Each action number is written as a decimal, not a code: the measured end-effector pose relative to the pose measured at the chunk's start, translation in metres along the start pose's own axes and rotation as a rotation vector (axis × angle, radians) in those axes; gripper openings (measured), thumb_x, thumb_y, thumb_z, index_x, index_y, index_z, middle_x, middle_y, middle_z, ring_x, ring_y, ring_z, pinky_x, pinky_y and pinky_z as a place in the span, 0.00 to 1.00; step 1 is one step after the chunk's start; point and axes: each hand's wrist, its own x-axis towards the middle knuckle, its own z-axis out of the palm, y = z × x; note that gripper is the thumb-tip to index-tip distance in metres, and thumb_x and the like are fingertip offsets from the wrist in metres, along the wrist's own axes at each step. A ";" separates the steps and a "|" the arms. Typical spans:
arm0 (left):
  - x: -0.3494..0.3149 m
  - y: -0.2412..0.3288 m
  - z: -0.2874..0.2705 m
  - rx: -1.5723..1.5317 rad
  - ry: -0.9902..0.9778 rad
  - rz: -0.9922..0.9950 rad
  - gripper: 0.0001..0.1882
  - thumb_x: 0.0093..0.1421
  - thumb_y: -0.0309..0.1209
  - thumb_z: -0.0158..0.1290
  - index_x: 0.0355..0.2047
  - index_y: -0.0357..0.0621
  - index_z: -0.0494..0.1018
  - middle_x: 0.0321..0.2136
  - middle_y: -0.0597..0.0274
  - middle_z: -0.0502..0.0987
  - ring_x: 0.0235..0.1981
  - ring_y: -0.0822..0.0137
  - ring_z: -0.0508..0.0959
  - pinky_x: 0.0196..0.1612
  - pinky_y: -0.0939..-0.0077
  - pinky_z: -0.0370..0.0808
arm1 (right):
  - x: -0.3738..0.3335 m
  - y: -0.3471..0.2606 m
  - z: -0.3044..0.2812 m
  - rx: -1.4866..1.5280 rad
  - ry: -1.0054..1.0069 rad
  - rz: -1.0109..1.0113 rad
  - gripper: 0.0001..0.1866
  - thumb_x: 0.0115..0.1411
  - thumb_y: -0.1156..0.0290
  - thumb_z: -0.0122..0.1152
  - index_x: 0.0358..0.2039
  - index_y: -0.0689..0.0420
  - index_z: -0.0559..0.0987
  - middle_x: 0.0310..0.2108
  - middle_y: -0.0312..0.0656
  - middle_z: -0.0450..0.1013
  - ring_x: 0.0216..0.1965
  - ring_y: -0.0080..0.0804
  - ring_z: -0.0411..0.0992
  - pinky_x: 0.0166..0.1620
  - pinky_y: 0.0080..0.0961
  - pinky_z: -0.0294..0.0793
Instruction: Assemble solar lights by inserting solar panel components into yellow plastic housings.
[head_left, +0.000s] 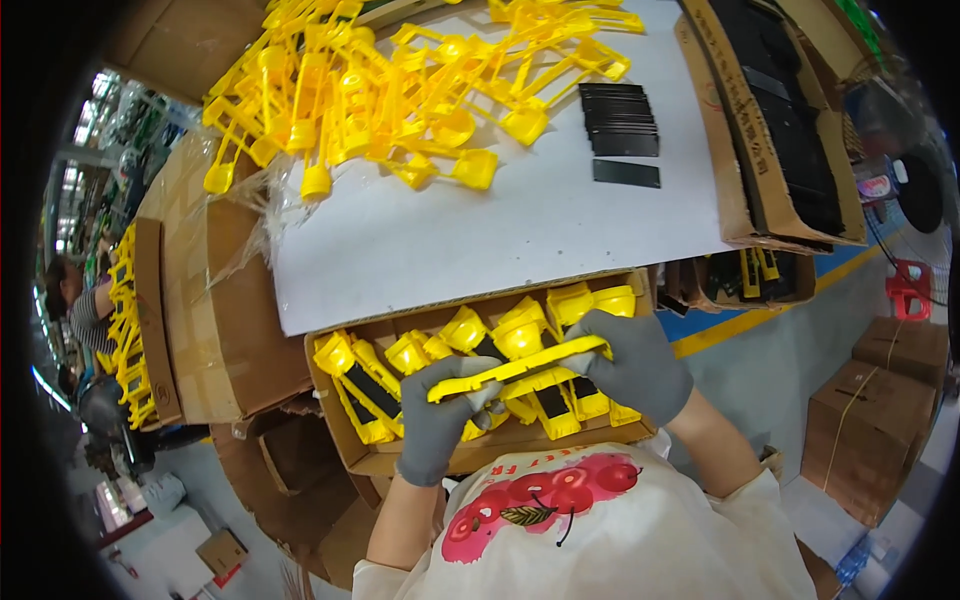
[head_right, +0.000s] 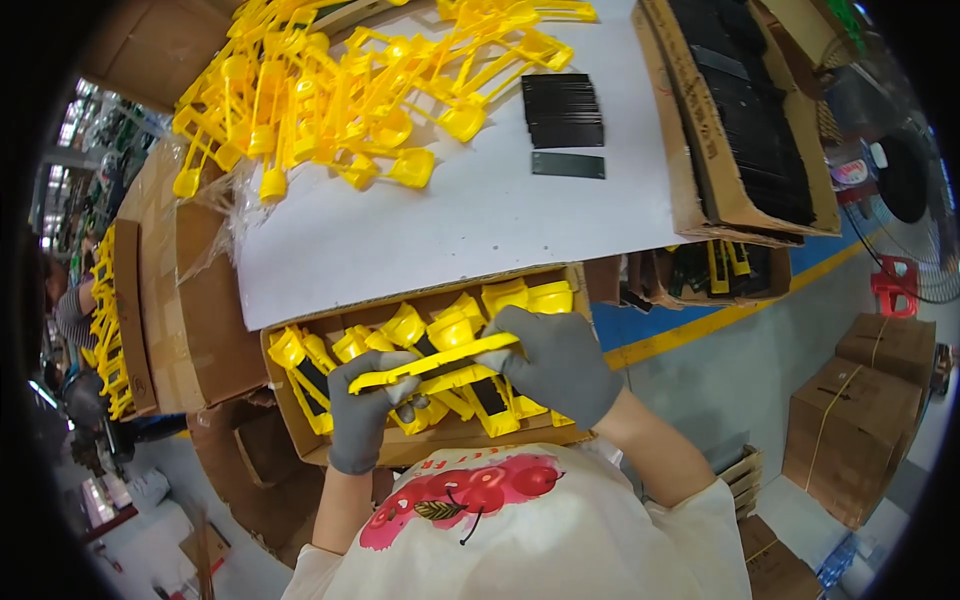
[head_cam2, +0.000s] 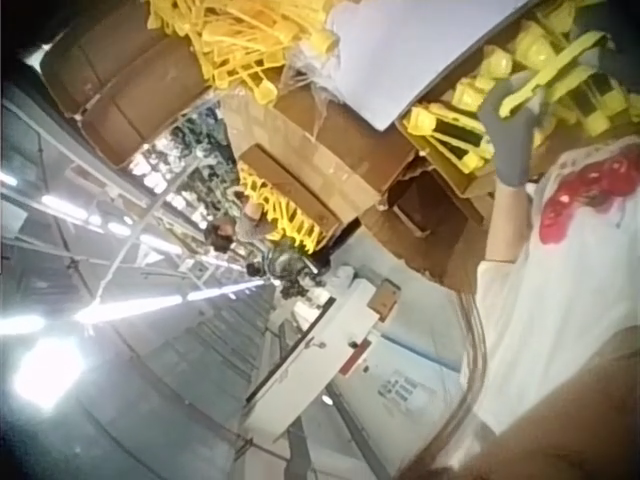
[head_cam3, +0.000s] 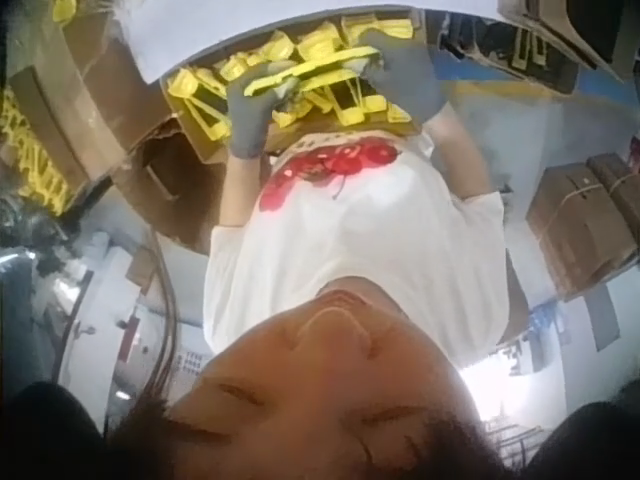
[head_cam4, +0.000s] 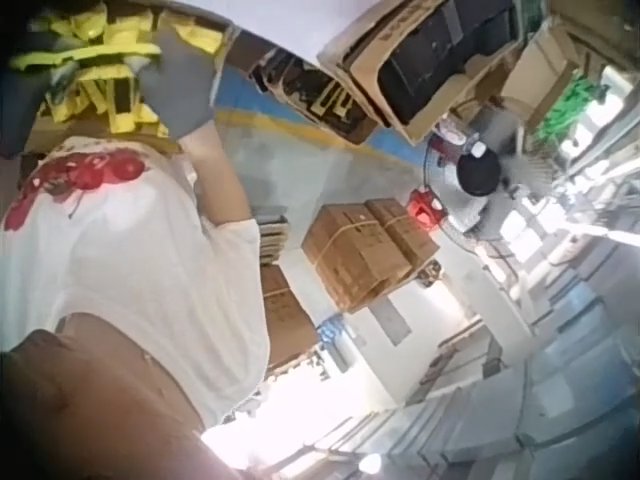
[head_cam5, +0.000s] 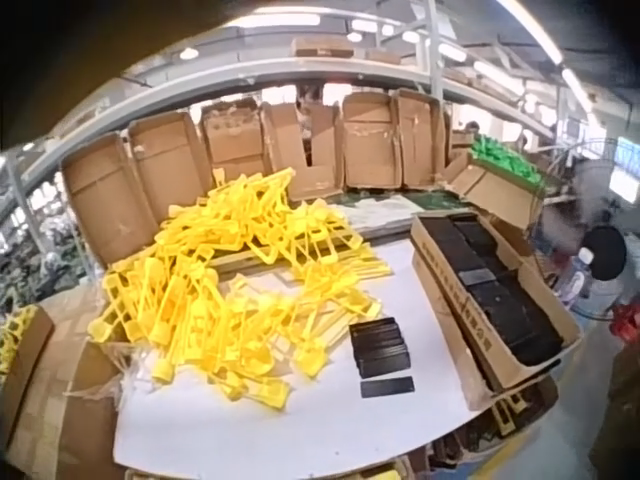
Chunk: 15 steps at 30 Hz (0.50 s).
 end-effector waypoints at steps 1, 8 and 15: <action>-0.003 -0.003 -0.002 0.033 0.003 -0.007 0.11 0.54 0.17 0.56 0.39 0.32 0.77 0.27 0.59 0.79 0.24 0.73 0.79 0.22 0.86 0.73 | -0.005 0.000 0.005 0.010 -0.030 0.047 0.14 0.51 0.59 0.67 0.32 0.53 0.78 0.22 0.42 0.75 0.22 0.39 0.74 0.26 0.32 0.72; -0.001 0.032 -0.088 0.314 -0.057 -0.014 0.08 0.55 0.19 0.54 0.36 0.38 0.72 0.29 0.64 0.77 0.25 0.75 0.78 0.21 0.87 0.73 | -0.015 -0.008 0.013 0.310 -0.225 0.278 0.28 0.51 0.55 0.68 0.49 0.52 0.70 0.29 0.36 0.76 0.22 0.28 0.74 0.28 0.25 0.73; 0.030 0.064 -0.147 1.077 -0.023 -0.250 0.17 0.47 0.30 0.64 0.37 0.38 0.76 0.27 0.57 0.80 0.26 0.66 0.80 0.27 0.76 0.74 | -0.006 0.001 0.010 0.122 -0.162 0.170 0.25 0.51 0.57 0.67 0.48 0.50 0.72 0.26 0.33 0.75 0.21 0.25 0.73 0.27 0.23 0.72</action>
